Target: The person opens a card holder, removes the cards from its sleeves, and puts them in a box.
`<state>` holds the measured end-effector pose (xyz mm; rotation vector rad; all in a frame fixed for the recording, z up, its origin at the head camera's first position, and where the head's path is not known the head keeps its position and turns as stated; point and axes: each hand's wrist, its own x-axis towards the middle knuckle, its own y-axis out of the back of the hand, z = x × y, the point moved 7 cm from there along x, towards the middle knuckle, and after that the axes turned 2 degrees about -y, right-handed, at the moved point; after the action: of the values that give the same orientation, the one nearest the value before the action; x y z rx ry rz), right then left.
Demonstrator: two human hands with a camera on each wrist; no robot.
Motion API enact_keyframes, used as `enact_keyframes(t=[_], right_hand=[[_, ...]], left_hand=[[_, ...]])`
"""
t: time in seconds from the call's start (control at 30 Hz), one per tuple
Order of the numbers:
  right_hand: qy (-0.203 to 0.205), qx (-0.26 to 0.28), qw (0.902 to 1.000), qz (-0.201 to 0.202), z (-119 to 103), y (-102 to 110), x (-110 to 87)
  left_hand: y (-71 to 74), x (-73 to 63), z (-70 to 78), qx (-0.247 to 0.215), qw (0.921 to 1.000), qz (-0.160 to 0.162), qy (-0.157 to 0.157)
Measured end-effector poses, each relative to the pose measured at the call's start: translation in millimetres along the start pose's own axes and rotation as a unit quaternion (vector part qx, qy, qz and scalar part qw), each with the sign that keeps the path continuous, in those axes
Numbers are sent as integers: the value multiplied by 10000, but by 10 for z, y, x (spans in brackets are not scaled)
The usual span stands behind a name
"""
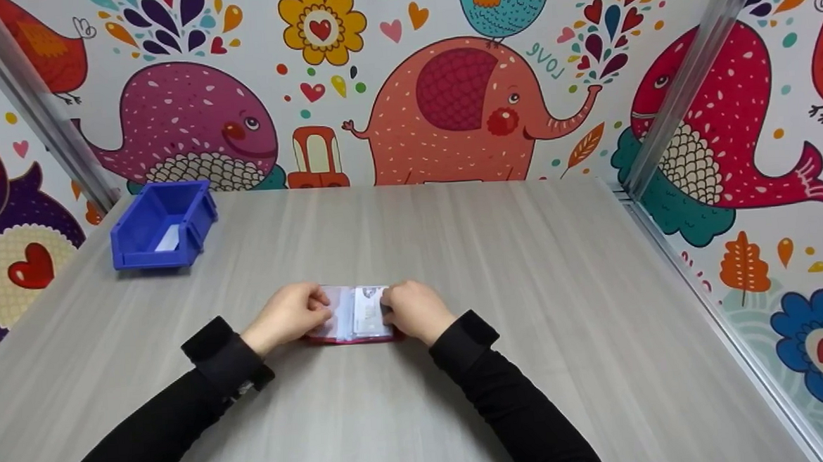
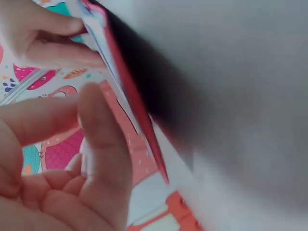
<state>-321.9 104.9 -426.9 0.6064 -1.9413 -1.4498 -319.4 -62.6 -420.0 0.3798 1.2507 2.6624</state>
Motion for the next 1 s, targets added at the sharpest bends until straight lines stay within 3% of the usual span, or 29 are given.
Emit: enact_keyframes(t=[0.13, 0.27, 0.53, 1.0], right_hand=[[-13, 20, 10000, -6, 2, 1, -2], [-21, 20, 10000, 18, 4, 5, -5], [88, 83, 9999, 91, -10, 9, -7], [48, 136, 9998, 128, -7, 10, -10]], left_hand=[[-106, 23, 42, -880, 9960, -150, 97], [-206, 45, 43, -1561, 9855, -423, 512], [-242, 88, 23, -1646, 9833, -337, 700], [-353, 147, -43, -2097, 9691, -481, 1206]])
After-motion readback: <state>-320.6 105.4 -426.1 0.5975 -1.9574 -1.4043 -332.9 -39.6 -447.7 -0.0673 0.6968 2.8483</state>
